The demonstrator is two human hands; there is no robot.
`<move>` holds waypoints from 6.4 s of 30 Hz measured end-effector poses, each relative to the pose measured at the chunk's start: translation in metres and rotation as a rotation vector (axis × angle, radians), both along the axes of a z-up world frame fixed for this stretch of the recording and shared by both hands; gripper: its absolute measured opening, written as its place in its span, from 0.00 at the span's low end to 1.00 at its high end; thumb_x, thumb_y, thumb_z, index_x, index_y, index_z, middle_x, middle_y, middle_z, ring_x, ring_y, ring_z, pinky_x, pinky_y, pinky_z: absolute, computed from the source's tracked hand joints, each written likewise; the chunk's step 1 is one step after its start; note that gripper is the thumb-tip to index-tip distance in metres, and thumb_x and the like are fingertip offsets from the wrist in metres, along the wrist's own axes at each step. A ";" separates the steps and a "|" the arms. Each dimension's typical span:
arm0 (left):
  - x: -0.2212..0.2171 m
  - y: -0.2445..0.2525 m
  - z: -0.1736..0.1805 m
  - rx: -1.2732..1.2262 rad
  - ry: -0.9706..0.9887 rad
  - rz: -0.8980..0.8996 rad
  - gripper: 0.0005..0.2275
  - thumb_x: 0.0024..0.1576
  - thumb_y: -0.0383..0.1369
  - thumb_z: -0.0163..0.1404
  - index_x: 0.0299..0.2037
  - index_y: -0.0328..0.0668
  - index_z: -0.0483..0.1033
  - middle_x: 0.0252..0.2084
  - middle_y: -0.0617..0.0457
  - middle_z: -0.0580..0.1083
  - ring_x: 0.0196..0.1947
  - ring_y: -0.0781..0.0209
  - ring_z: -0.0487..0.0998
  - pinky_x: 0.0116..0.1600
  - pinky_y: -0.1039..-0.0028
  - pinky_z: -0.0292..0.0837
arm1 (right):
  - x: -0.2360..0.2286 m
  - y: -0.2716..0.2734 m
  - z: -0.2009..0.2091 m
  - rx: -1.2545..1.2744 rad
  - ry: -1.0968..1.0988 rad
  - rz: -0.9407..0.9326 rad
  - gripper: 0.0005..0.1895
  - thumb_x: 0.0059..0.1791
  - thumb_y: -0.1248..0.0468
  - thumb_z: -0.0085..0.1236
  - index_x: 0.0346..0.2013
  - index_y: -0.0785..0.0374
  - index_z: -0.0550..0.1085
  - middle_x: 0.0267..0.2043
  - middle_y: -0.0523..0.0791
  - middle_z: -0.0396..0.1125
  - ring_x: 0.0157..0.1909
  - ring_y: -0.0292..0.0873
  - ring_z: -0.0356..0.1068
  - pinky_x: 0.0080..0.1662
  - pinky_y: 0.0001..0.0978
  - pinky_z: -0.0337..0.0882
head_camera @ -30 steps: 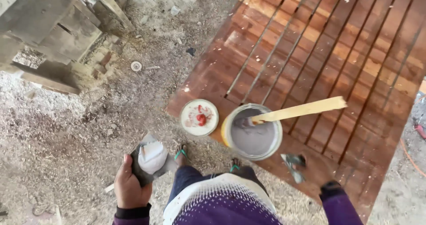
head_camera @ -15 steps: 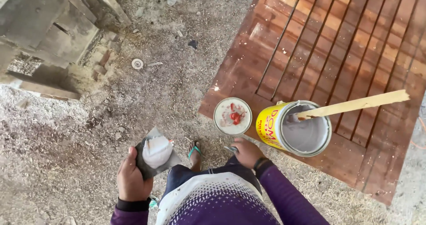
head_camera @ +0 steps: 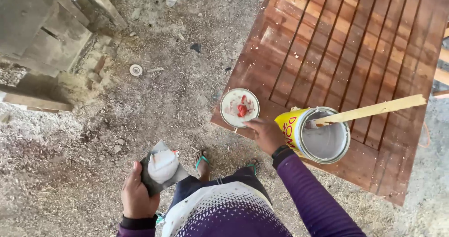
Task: Fill knots and cracks in a wooden door using wood filler and a scraper.
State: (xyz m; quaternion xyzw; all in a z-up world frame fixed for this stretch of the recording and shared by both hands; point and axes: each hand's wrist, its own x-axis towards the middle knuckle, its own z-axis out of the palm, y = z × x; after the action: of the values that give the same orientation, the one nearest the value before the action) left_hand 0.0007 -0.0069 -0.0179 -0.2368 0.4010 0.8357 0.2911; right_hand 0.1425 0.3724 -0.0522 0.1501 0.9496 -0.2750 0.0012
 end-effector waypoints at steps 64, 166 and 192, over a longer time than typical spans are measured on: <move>0.122 0.028 0.060 -0.110 0.283 0.373 0.19 0.67 0.39 0.41 0.52 0.29 0.78 0.46 0.47 0.80 0.45 0.61 0.81 0.52 0.71 0.77 | -0.074 -0.146 0.226 0.029 0.392 1.222 0.30 0.37 0.71 0.54 0.55 0.59 0.76 0.55 0.45 0.71 0.56 0.51 0.67 0.55 0.49 0.64; 0.142 -0.204 0.150 0.624 0.751 1.323 0.18 0.69 0.49 0.33 0.43 0.43 0.66 0.18 0.56 0.60 0.15 0.61 0.69 0.19 0.76 0.64 | -0.224 -0.533 0.250 -1.958 -0.904 1.048 0.22 0.56 0.73 0.46 0.66 0.72 0.65 0.64 0.57 0.66 0.65 0.55 0.68 0.65 0.55 0.68; 0.159 -0.202 0.164 0.190 0.460 1.635 0.22 0.66 0.42 0.35 0.56 0.29 0.70 0.48 0.38 0.77 0.47 0.45 0.81 0.53 0.50 0.78 | -0.233 -0.555 0.177 -0.672 0.783 2.183 0.20 0.51 0.69 0.54 0.59 0.58 0.72 0.60 0.49 0.68 0.65 0.51 0.67 0.64 0.49 0.72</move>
State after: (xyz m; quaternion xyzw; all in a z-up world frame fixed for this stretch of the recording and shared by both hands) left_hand 0.1600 -0.2089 0.1457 -0.2506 0.0814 0.8403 -0.4738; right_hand -0.0904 -0.1824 0.1253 -0.8327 0.3934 -0.3893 -0.0162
